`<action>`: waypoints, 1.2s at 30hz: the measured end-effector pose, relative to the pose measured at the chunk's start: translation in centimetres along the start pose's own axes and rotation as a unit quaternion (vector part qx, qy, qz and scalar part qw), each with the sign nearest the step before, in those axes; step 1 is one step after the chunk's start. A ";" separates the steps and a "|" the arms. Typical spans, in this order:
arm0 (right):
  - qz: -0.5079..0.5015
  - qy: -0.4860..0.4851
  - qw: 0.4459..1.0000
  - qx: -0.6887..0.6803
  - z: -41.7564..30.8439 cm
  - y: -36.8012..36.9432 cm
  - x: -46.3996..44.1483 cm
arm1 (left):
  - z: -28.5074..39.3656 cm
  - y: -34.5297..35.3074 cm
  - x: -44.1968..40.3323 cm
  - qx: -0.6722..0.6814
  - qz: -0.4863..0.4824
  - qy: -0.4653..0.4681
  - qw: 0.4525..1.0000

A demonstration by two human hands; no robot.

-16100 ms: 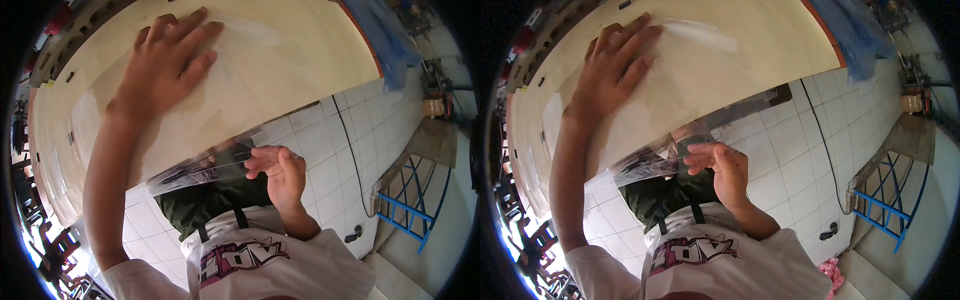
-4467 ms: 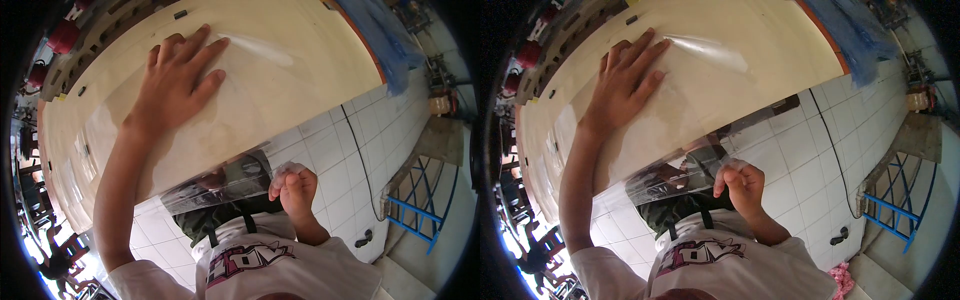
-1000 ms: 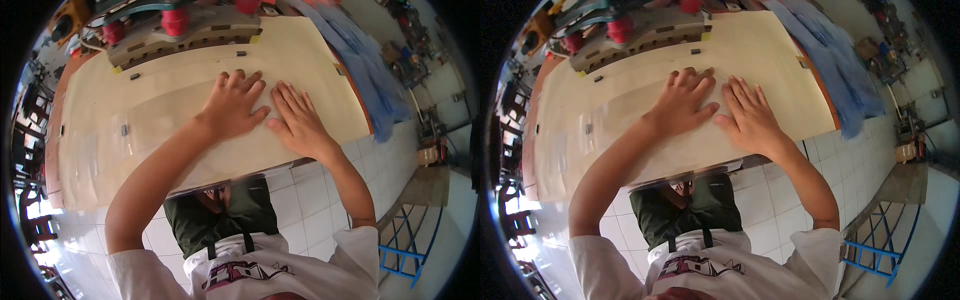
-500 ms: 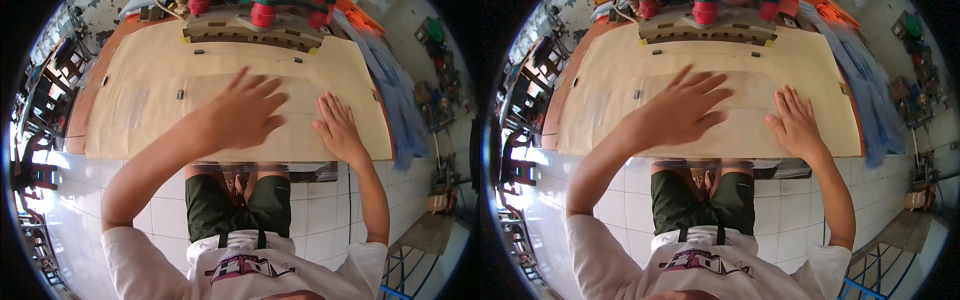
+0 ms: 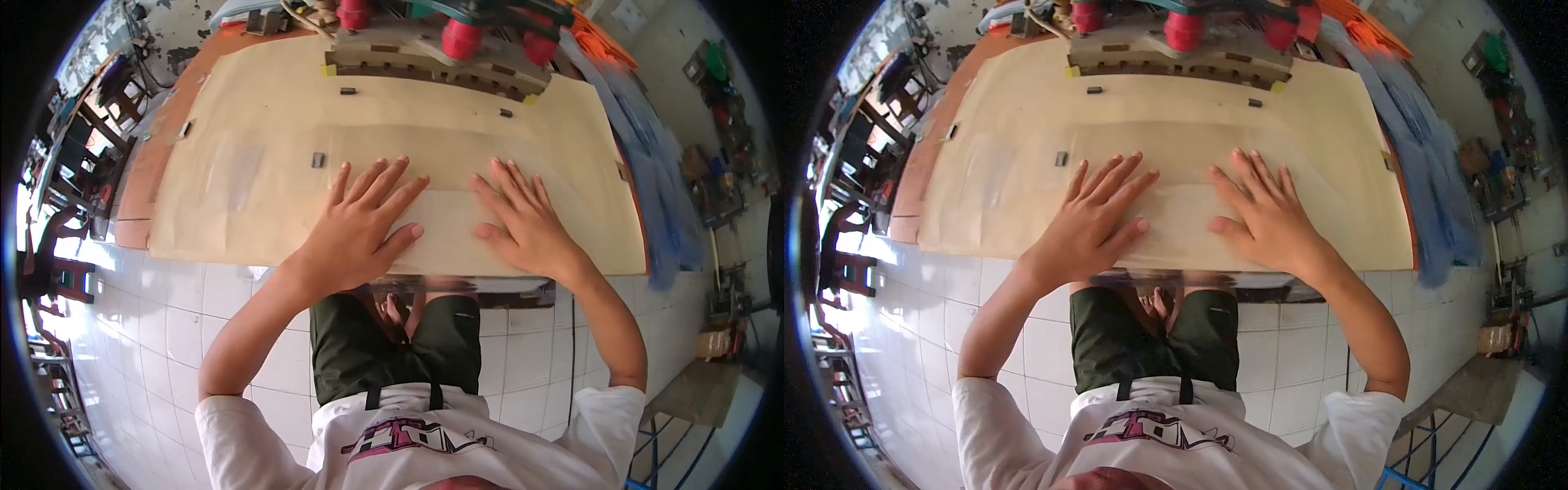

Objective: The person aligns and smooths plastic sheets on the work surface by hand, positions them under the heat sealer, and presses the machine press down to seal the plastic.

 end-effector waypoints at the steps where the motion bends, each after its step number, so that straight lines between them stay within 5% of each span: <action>1: -0.017 0.003 1.000 0.010 0.7 0.4 -0.2 | -0.3 -1.3 -0.1 0.064 0.024 -0.014 0.998; 3: -0.023 0.006 1.000 0.008 2.1 0.8 -0.3 | -1.3 -4.1 0.2 0.121 0.089 -0.032 0.988; 6: -0.050 0.024 0.998 0.006 4.3 0.7 -0.3 | -7.1 -8.4 2.1 -0.004 0.229 -0.087 0.970; 8: -0.079 0.053 0.995 -0.006 5.9 0.9 -0.3 | -12.5 -10.7 3.6 -0.172 0.240 -0.173 0.940; 10: -0.074 0.053 0.996 0.004 6.2 -0.3 -0.9 | -17.1 -13.1 4.8 -0.161 0.257 -0.209 0.930; 12: -0.048 0.002 0.999 -0.021 4.6 -2.2 -1.7 | -21.2 -14.1 5.5 0.039 0.252 -0.274 0.927; 18: 0.060 -0.151 0.981 -0.106 -4.0 -3.6 -7.7 | -23.2 -12.8 3.8 0.012 0.152 -0.323 0.934; 26: 0.091 -0.154 0.982 -0.054 -5.3 -2.0 -10.3 | -21.3 -9.5 2.5 0.016 0.144 -0.268 0.953; 30: 0.070 -0.171 0.979 -0.086 -5.4 -2.9 -10.4 | -18.3 -9.1 1.2 0.135 0.146 -0.259 0.945; 32: 0.093 -0.173 0.977 -0.088 -5.2 -2.5 -10.7 | -18.4 -8.8 0.7 0.400 0.174 -0.194 0.879; 33: 0.118 -0.176 0.973 -0.087 -5.1 -2.6 -10.9 | -16.9 -9.6 0.5 0.469 0.183 -0.232 0.832; 36: 0.119 -0.177 0.969 -0.122 -4.9 -2.2 -11.5 | -17.1 -11.3 -0.1 0.530 0.168 -0.228 0.799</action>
Point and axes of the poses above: each hand's wrist, its own x-axis away from the middle knuckle, its own y-axis out of the palm, z = x × y, the point moved 9 cm from there along -x, towards the middle knuckle, and after that the axes turned 13 degrees about x, right-handed, at the moved point
